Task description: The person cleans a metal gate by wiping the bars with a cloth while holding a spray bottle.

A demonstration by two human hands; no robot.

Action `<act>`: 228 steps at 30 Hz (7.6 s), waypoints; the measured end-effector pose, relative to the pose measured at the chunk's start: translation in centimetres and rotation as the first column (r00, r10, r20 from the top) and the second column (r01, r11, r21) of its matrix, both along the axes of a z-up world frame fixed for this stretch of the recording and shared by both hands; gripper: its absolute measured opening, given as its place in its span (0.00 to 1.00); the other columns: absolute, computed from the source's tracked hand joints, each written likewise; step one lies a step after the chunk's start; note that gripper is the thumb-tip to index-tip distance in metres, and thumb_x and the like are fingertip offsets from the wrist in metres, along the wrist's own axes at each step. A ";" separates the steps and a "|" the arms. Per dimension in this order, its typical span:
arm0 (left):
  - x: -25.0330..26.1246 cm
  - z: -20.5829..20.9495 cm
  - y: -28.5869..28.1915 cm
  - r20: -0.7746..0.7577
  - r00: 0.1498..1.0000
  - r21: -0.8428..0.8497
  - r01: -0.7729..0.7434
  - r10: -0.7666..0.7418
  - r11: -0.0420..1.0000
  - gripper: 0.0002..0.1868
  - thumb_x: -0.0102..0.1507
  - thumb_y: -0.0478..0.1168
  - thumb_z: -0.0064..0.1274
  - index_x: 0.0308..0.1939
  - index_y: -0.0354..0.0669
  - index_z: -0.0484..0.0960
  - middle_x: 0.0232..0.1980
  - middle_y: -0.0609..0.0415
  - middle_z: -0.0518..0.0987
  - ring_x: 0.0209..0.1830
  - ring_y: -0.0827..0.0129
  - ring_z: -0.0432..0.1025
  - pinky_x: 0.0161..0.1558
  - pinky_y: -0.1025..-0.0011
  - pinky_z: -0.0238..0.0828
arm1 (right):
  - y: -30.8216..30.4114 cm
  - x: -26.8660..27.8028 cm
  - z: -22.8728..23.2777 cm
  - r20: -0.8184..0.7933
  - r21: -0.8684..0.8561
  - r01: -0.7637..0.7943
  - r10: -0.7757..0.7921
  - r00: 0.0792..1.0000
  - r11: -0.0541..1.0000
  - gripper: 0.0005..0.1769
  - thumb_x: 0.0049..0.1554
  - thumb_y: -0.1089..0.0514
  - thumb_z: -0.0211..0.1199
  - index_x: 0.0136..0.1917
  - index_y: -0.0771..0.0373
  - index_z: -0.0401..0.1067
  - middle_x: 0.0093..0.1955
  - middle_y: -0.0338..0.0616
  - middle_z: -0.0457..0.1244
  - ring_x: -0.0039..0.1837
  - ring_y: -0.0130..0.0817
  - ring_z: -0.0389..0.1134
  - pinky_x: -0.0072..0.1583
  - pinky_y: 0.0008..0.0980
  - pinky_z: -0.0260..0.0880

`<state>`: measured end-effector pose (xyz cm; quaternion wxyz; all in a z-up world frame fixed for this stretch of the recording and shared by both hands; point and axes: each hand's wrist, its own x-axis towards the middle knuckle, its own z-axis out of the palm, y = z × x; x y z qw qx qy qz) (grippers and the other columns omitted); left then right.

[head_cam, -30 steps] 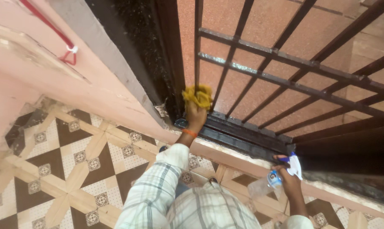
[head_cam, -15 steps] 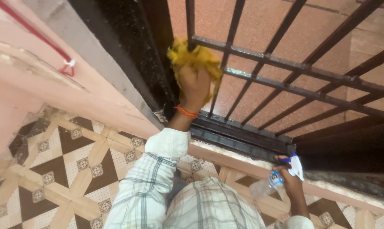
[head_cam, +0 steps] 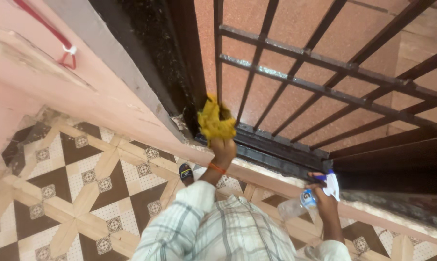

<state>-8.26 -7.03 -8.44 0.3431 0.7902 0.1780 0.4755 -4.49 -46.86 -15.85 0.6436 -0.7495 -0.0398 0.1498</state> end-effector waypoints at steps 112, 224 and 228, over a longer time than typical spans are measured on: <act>3.2 23.1 -2.7 0.016 0.925 0.640 0.282 -0.379 0.715 0.15 0.56 0.42 0.60 0.46 0.43 0.87 0.54 0.48 0.81 0.59 0.49 0.74 0.69 0.39 0.58 | -0.2 0.1 0.6 -0.051 -0.067 -0.001 -0.003 0.999 0.998 0.22 0.51 0.67 0.56 0.60 0.69 0.69 0.58 0.52 0.69 0.52 0.37 0.72 0.55 0.35 0.71; 6.9 2.4 -4.6 -0.185 0.826 -0.438 0.416 -0.533 0.797 0.18 0.65 0.52 0.52 0.51 0.45 0.79 0.40 0.50 0.82 0.43 0.57 0.78 0.46 0.58 0.70 | 0.8 -0.3 2.5 -0.118 0.001 0.045 -0.045 0.992 0.999 0.26 0.54 0.66 0.51 0.66 0.67 0.66 0.53 0.51 0.69 0.51 0.36 0.71 0.51 0.34 0.72; 9.6 8.3 -3.5 -0.003 0.808 -0.007 0.588 -0.589 0.808 0.15 0.70 0.46 0.49 0.56 0.41 0.77 0.54 0.47 0.78 0.56 0.51 0.71 0.59 0.51 0.63 | 0.6 -0.4 2.4 -0.174 0.026 0.068 -0.062 0.983 0.997 0.26 0.54 0.65 0.52 0.66 0.66 0.67 0.48 0.51 0.69 0.49 0.37 0.71 0.51 0.34 0.73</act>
